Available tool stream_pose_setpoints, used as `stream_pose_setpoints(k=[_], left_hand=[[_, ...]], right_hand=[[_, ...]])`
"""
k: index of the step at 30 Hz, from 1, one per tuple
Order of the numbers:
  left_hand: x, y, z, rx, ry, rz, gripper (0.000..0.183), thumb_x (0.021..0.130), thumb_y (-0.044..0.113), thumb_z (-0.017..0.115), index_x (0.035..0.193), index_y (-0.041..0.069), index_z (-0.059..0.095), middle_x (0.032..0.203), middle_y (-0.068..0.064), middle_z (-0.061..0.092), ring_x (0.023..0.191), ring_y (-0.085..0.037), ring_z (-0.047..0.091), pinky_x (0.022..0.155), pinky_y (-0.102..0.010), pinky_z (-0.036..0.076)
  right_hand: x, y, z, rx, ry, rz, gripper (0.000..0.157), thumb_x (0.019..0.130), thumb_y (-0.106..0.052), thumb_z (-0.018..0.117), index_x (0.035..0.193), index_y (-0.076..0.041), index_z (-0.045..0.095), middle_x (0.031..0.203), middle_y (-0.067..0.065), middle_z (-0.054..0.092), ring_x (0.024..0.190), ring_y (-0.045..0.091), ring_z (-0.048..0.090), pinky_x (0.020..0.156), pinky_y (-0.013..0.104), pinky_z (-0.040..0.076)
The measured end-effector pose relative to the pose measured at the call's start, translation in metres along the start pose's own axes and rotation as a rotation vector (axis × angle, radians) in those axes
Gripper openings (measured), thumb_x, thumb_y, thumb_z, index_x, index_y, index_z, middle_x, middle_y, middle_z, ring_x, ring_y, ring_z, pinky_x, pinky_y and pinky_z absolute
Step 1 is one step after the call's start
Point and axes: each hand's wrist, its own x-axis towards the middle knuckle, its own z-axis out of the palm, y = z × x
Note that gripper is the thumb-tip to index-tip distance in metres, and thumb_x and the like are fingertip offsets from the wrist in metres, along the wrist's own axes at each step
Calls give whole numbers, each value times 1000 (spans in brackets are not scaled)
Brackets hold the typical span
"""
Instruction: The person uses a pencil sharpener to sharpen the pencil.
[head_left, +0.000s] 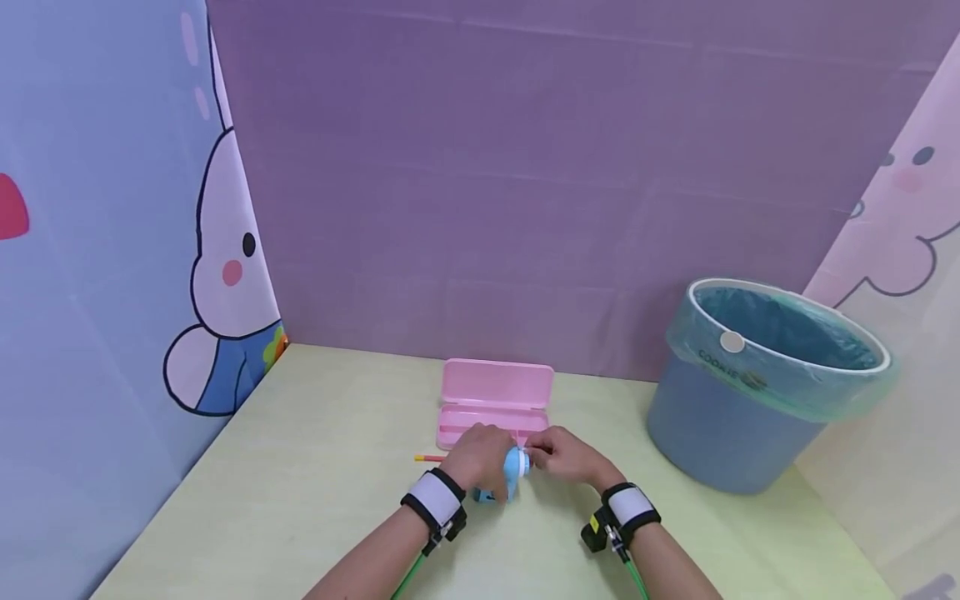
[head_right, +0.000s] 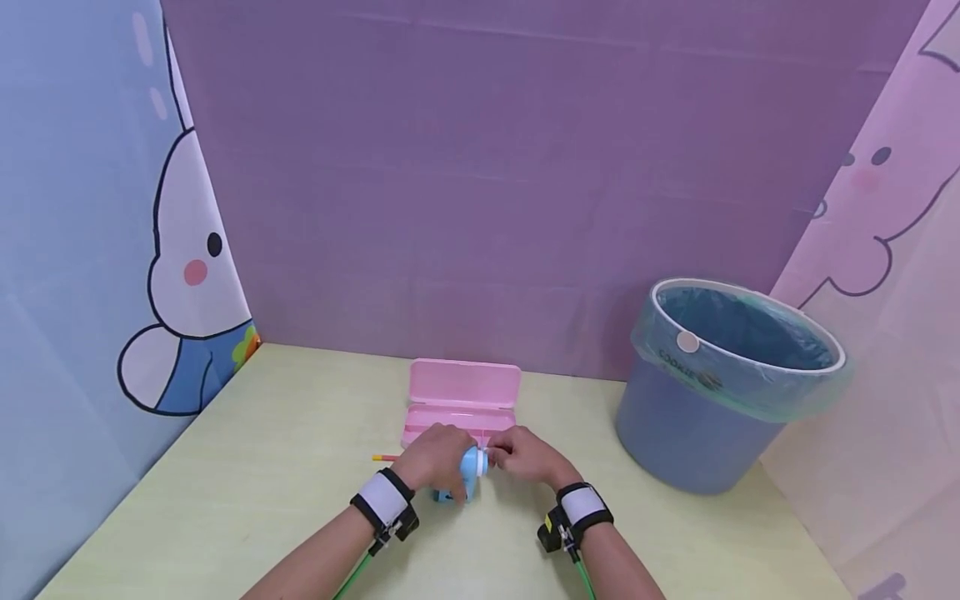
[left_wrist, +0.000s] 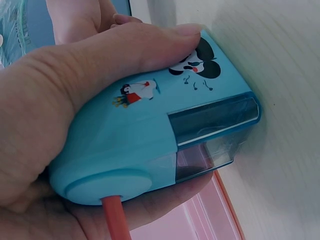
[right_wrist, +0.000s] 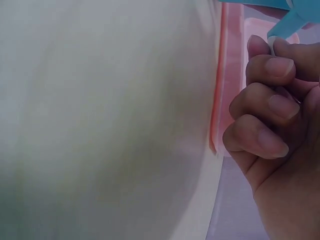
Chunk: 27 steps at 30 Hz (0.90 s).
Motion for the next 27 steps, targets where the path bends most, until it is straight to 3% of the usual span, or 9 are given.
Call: stream_pose_setpoints(k=[4, 10, 20, 27], left_hand=[[1, 0, -2, 8, 7, 9, 45, 55, 28, 95, 88, 14, 67, 75, 6, 57, 70, -14, 50, 64, -27, 45], [1, 1, -3, 5, 2, 18, 44, 55, 27, 95, 87, 14, 68, 75, 7, 57, 71, -14, 50, 64, -27, 45], [0, 1, -1, -2, -6, 12, 43, 55, 26, 95, 84, 15, 65, 74, 7, 56, 71, -14, 50, 65, -27, 44], [-1, 0, -1, 17, -4, 8, 41, 55, 26, 94, 83, 17, 65, 73, 7, 55, 70, -14, 50, 64, -27, 44]], right_hand=[[-1, -2, -1, -15, -22, 2, 22, 94, -4, 53, 75, -12, 61, 64, -8, 45, 57, 3, 39, 53, 20, 32], [-5, -6, 0, -21, -120, -12, 21, 94, -3, 51, 79, -7, 64, 63, -9, 47, 56, 3, 39, 54, 20, 31], [-9, -7, 5, -37, -152, 5, 19, 93, -4, 53, 80, -10, 65, 65, -10, 49, 56, 4, 41, 55, 20, 33], [-14, -11, 9, -74, -164, -46, 22, 94, -5, 55, 74, -8, 65, 63, -12, 48, 56, 1, 40, 54, 18, 32]])
